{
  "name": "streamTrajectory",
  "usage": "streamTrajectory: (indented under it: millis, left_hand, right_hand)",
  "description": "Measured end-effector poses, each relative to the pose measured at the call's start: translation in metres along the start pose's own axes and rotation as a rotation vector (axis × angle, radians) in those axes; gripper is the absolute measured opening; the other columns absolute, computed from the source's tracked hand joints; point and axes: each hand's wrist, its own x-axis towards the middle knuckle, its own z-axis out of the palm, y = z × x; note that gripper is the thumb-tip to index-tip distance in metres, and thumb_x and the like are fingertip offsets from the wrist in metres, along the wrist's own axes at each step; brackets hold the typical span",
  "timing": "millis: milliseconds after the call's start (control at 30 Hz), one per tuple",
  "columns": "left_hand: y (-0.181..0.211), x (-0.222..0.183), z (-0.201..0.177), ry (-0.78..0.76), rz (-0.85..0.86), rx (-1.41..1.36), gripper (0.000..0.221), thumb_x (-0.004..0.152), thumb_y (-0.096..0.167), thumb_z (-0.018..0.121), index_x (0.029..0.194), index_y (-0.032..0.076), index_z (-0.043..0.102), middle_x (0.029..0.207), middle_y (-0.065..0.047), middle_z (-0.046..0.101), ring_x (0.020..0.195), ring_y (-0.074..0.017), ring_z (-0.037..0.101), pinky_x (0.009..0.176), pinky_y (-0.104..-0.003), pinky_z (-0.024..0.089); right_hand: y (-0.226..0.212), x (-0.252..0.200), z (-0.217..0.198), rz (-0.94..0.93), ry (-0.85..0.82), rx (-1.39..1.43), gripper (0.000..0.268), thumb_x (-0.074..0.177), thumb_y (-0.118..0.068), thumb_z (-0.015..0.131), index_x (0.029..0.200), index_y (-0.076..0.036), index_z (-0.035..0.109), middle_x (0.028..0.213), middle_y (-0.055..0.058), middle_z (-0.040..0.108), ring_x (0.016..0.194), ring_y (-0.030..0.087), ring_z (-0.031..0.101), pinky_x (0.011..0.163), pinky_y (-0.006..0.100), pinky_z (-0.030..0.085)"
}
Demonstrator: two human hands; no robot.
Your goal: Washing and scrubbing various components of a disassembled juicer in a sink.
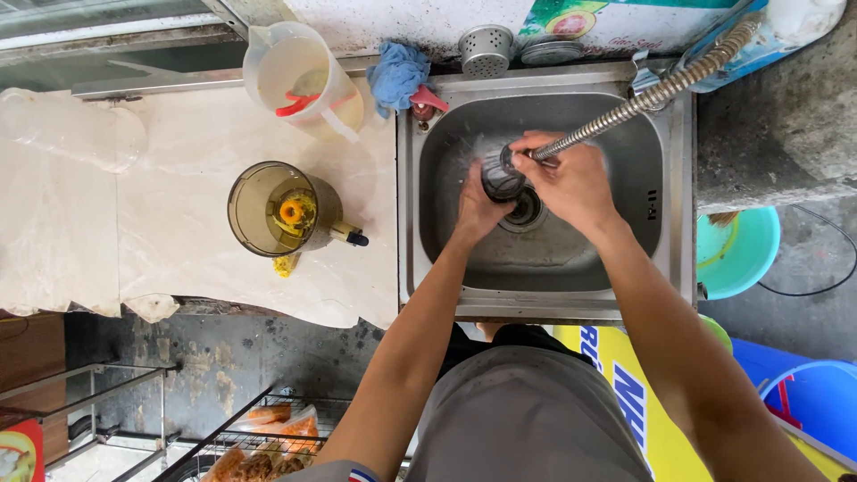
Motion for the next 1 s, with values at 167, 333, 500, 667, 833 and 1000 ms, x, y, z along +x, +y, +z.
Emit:
streamTrajectory:
  millis: [167,333,500,667,833,1000]
  left_hand:
    - [-0.005,-0.004,0.0,0.025,0.089,0.199,0.097,0.06,0.009,0.09,0.146,0.012,0.045,0.139,-0.016,0.06,0.135,-0.0365,0.053,0.114,-0.043,0.043]
    - [-0.027,-0.001,0.009,0.026,0.118,0.313,0.106,0.056,0.021,0.094,0.148,0.01,0.043,0.138,-0.017,0.059,0.132,-0.0371,0.052,0.113,-0.044,0.042]
    - [-0.032,0.002,0.003,0.068,-0.093,0.211,0.112,0.054,0.032,0.095,0.149,0.006,0.043,0.138,-0.019,0.058,0.13,-0.0343,0.057,0.11,-0.043,0.048]
    - [0.005,-0.015,-0.013,-0.049,-0.35,0.366,0.118,0.052,0.036,0.1,0.152,0.009,0.044,0.143,-0.024,0.049,0.132,-0.037,0.049,0.11,-0.043,0.043]
    - [-0.075,-0.003,-0.014,0.176,-0.333,-0.361,0.097,0.072,0.044,0.083,0.154,0.008,0.044,0.144,-0.019,0.059,0.13,-0.0304,0.058,0.107,-0.04,0.048]
    - [0.006,-0.016,-0.036,-0.093,-0.843,-0.859,0.096,0.071,0.071,0.058,0.15,0.017,0.049,0.138,-0.015,0.059,0.117,-0.0334,0.054,0.084,-0.063,0.041]
  right_hand:
    - [-0.02,-0.006,-0.007,0.177,-0.058,-0.248,0.018,0.094,-0.011,0.076,0.112,-0.008,0.078,0.092,0.009,0.078,0.076,0.013,0.073,0.068,0.027,0.058]
    - [-0.005,-0.006,-0.003,0.087,-0.042,-0.125,0.023,0.095,-0.016,0.076,0.116,-0.008,0.076,0.099,0.009,0.078,0.083,0.013,0.074,0.073,0.027,0.06]
    - [0.036,-0.015,0.005,0.339,-0.087,-0.071,0.073,0.086,-0.033,0.081,0.15,-0.016,0.051,0.12,0.012,0.071,0.107,0.018,0.069,0.088,0.032,0.057]
    - [0.105,-0.015,0.06,0.579,-0.276,-0.002,0.097,0.084,-0.053,0.076,0.16,-0.016,0.029,0.133,0.009,0.063,0.125,0.023,0.059,0.103,0.037,0.045]
    - [0.24,-0.007,0.115,0.82,-0.072,0.542,0.061,0.09,-0.047,0.079,0.135,-0.009,0.063,0.124,0.007,0.065,0.111,0.022,0.057,0.089,0.039,0.044]
    - [0.187,-0.006,0.113,0.802,0.016,0.886,0.039,0.091,-0.037,0.075,0.121,-0.014,0.063,0.115,0.003,0.068,0.105,0.022,0.065,0.086,0.044,0.054]
